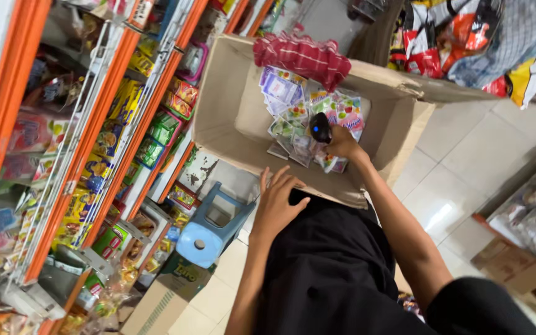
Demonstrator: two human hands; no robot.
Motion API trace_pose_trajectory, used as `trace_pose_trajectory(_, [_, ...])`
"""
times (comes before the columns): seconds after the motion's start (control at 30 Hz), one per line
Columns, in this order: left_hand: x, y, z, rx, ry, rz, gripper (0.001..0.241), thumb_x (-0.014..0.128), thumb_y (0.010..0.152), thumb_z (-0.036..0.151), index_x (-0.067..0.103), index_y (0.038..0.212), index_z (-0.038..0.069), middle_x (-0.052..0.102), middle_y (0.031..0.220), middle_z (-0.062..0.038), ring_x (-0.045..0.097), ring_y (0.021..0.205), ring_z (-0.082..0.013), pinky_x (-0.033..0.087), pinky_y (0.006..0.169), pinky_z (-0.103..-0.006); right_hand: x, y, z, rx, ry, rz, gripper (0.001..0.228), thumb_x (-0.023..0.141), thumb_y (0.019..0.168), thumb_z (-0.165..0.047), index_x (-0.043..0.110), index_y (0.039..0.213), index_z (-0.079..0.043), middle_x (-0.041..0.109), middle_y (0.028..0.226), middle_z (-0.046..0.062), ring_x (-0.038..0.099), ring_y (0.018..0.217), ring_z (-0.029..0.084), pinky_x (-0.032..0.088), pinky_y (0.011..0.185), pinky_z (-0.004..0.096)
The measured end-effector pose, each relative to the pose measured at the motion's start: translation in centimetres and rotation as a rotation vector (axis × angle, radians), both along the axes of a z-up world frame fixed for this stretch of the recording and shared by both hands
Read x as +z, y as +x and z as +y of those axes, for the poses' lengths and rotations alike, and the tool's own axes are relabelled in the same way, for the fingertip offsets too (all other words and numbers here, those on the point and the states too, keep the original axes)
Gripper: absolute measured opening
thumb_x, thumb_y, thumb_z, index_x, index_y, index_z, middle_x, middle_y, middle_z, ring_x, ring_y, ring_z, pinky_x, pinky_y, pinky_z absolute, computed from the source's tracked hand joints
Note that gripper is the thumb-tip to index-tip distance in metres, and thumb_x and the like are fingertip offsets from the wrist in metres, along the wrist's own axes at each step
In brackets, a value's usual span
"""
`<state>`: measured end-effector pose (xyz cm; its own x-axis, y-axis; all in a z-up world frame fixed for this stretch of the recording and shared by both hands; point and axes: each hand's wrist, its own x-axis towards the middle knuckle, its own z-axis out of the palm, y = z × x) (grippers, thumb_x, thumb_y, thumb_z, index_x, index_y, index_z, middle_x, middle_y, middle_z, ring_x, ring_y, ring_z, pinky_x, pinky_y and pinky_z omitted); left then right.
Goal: The person scans items from a box using a handheld scanner and places them onto shelves in an aisle.
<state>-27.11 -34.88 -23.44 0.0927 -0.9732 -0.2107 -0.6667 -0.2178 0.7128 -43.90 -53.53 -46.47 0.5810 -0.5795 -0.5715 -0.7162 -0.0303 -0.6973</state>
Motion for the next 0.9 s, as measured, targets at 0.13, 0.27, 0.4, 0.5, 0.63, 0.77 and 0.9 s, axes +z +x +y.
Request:
trace_pose_trajectory(0.13, [3.3, 1.3, 1.4, 0.213, 0.027, 0.279, 0.044, 0.079, 0.088, 0.023, 0.063, 0.127, 0.011, 0.063, 0.132, -0.009, 0.058, 0.13, -0.0294, 0.045, 0.111, -0.0439, 8.2, -0.6, 2.1, -0.36, 0.262, -0.188, 0.044, 0.09, 0.075, -0.012, 0.06, 0.107, -0.006, 0.064, 0.089, 0.003, 0.063, 0.082, 0.017, 0.053, 0.073, 0.035])
trace_pose_trajectory(0.27, [4.8, 1.3, 2.1, 0.364, -0.143, 0.364, 0.058, 0.078, 0.088, 0.022, 0.055, 0.139, 0.007, 0.06, 0.135, -0.011, 0.057, 0.13, -0.0275, 0.046, 0.109, -0.0436, 17.8, 0.4, 4.3, -0.489, 0.381, -0.543, 0.046, 0.089, 0.074, 0.004, 0.049, 0.091, -0.011, 0.051, 0.09, -0.003, 0.054, 0.088, 0.012, 0.05, 0.077, 0.031])
trace_pose_trajectory(0.4, [3.5, 0.1, 3.0, 0.547, -0.138, 0.846, 0.072, 0.078, 0.085, 0.02, 0.041, 0.145, 0.005, 0.064, 0.12, -0.009, 0.066, 0.108, -0.0187, 0.052, 0.092, -0.0349, 23.8, 3.1, 6.2, -0.484, 0.488, -0.705, 0.043, 0.084, 0.075, 0.005, 0.047, 0.087, -0.015, 0.053, 0.087, -0.002, 0.059, 0.09, 0.012, 0.053, 0.078, 0.031])
trace_pose_trajectory(0.5, [2.1, -0.2, 4.0, 0.707, -0.287, 1.069, 0.058, 0.072, 0.095, 0.017, 0.048, 0.145, 0.002, 0.067, 0.111, -0.009, 0.068, 0.102, -0.0148, 0.055, 0.088, -0.0304, 25.5, 5.3, 8.0, -0.464, 0.422, -0.71, 0.045, 0.083, 0.073, 0.006, 0.045, 0.084, -0.016, 0.054, 0.092, -0.004, 0.061, 0.094, 0.01, 0.053, 0.079, 0.03])
trace_pose_trajectory(0.63, [1.9, 2.2, 8.4, 0.788, -0.441, 1.04, 0.05, 0.063, 0.106, 0.018, 0.053, 0.151, 0.0, 0.066, 0.112, -0.003, 0.055, 0.09, -0.0077, 0.048, 0.079, -0.0255, 25.9, 8.0, 10.2, -0.335, 0.337, -0.648, 0.038, 0.084, 0.08, 0.002, 0.051, 0.093, -0.014, 0.052, 0.093, -0.004, 0.053, 0.091, 0.008, 0.047, 0.078, 0.028])
trace_pose_trajectory(0.77, [3.6, 6.0, 14.5, 0.675, -0.427, 0.925, 0.04, 0.053, 0.113, 0.022, 0.057, 0.147, 0.001, 0.067, 0.12, 0.001, 0.06, 0.105, -0.0039, 0.05, 0.094, -0.0224, 26.4, 11.4, 12.7, -0.046, 0.103, -0.446, 0.038, 0.089, 0.075, -0.007, 0.053, 0.086, -0.01, 0.05, 0.083, -0.005, 0.047, 0.075, 0.009, 0.042, 0.063, 0.031])
trace_pose_trajectory(0.9, [4.9, 8.4, 19.8, 0.967, -0.483, 0.801, 0.043, 0.057, 0.108, 0.019, 0.054, 0.15, 0.007, 0.058, 0.094, -0.002, 0.051, 0.082, -0.0058, 0.044, 0.073, -0.0239, 28.0, 16.1, 16.8, 0.422, -0.102, -0.195, 0.035, 0.089, 0.079, -0.018, 0.056, 0.075, -0.006, 0.053, 0.067, 0.001, 0.049, 0.062, 0.012, 0.043, 0.055, 0.035])
